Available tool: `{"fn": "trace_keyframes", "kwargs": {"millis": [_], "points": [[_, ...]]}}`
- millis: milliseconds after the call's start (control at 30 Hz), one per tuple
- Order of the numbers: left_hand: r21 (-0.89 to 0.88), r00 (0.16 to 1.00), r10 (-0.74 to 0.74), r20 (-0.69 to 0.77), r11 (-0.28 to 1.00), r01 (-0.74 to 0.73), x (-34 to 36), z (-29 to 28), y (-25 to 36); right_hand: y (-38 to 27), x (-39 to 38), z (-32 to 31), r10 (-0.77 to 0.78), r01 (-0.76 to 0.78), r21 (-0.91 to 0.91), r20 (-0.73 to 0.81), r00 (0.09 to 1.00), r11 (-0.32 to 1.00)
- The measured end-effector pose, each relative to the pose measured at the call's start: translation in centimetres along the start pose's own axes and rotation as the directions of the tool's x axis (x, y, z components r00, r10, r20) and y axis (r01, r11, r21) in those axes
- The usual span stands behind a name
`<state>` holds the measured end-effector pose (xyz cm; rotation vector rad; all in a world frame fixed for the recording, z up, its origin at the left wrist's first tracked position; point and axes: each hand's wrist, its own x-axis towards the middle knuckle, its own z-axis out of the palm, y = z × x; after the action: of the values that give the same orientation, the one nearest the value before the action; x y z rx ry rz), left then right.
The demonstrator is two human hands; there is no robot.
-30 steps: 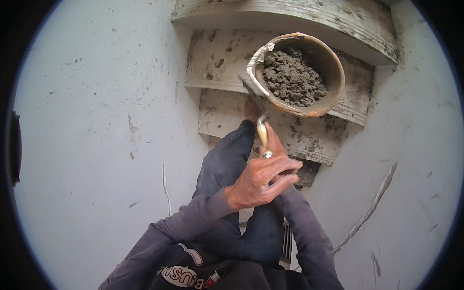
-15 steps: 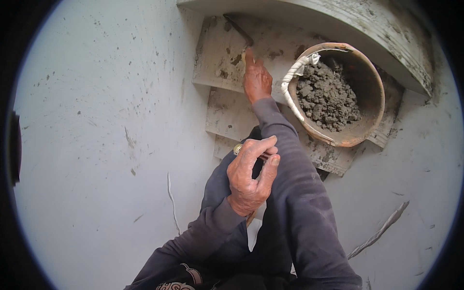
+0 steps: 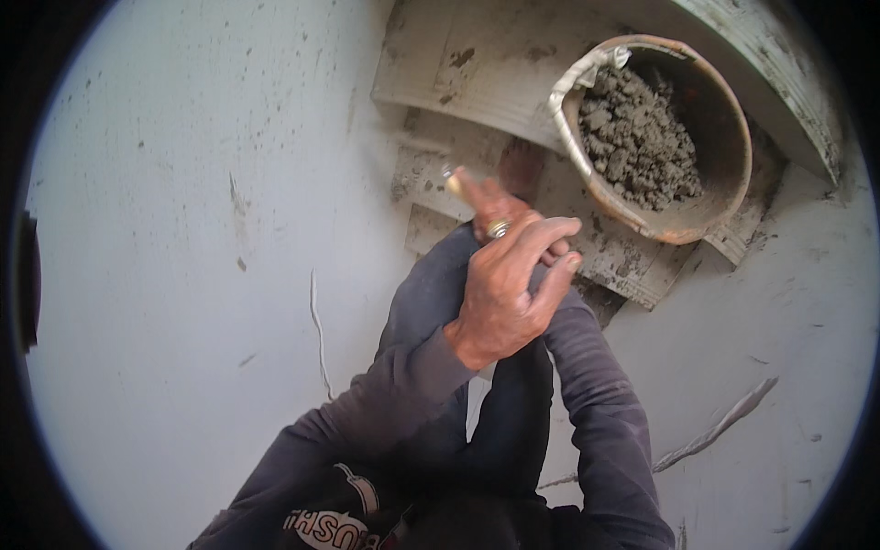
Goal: The person applies mortar to concrete stairs using a trowel, taking the material from a bucket.
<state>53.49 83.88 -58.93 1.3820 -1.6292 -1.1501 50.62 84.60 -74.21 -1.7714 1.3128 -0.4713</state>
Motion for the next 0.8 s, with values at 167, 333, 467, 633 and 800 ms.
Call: {"fn": "trace_keyframes", "kwargs": {"millis": [167,333,467,633,800], "points": [[0.044,0.985,0.007,0.171,0.999,-0.015,-0.9,1.1,0.7,3.8,-9.1,-1.8,0.233,-0.203,0.338,-0.052,0.971,0.919],[0.096,0.984,0.020,0.178,0.995,-0.037,-1.7,0.5,0.6,3.2,-16.7,0.0,0.408,-0.382,0.171,-0.158,0.899,0.908],[-0.053,0.976,-0.177,0.128,0.981,0.185,-0.6,2.4,1.6,3.1,-24.8,0.1,0.544,-0.450,0.322,-0.329,0.772,0.833],[-0.328,0.888,-0.460,-0.011,0.841,0.431,1.3,2.0,-1.2,-2.3,-27.5,2.7,0.899,-0.447,0.821,-0.171,0.403,0.356],[-0.384,0.863,-0.499,0.085,0.783,0.490,5.9,2.2,-3.3,-5.6,-27.8,5.2,0.948,-0.207,0.967,0.198,0.249,-0.148]]}}
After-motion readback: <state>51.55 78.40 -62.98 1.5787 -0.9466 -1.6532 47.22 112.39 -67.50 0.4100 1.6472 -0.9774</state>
